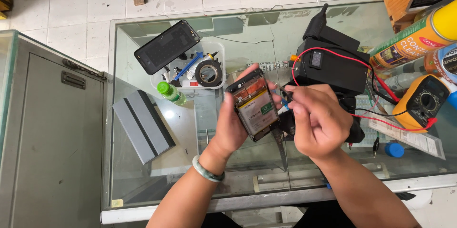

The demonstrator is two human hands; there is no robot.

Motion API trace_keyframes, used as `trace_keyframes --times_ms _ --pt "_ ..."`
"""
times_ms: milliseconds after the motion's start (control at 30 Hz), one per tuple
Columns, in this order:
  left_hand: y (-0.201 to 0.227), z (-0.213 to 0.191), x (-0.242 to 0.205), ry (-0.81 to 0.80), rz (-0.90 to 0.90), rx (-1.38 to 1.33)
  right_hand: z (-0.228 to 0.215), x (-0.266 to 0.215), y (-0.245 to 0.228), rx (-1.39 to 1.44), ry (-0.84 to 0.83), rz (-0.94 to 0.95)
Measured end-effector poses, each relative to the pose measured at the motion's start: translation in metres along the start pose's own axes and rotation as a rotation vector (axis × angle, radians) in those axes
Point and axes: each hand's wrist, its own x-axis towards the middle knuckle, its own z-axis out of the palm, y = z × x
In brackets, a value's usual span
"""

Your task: The person is disassembling a smartphone, removing screws with a precision screwdriver, and testing the battery or motherboard using a digital multimeter.

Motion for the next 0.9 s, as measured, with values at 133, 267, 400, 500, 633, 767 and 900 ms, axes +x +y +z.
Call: trace_keyframes --times_ms 133,267,400,500,633,767,900 --pt "0.0 -0.007 0.0 0.049 -0.076 -0.074 -0.001 -0.008 0.003 0.047 -0.017 0.267" --pt "0.002 -0.011 -0.001 0.002 -0.151 -0.244 -0.004 0.001 -0.005 -0.056 -0.096 0.233" --pt "0.009 -0.007 -0.004 -0.061 -0.217 -0.273 -0.006 -0.01 -0.001 -0.072 -0.093 0.158" --pt "0.008 -0.006 -0.002 -0.079 -0.239 -0.258 -0.001 -0.002 -0.002 -0.094 -0.113 0.077" --pt "0.01 -0.003 -0.002 -0.06 -0.231 -0.164 0.003 0.004 -0.008 -0.132 -0.122 -0.035" --pt "0.006 -0.004 -0.005 -0.043 -0.237 -0.166 0.001 0.002 -0.009 -0.13 -0.11 -0.063" --pt "0.005 -0.004 -0.006 -0.029 -0.221 -0.165 0.005 0.002 -0.009 -0.16 -0.105 -0.101"
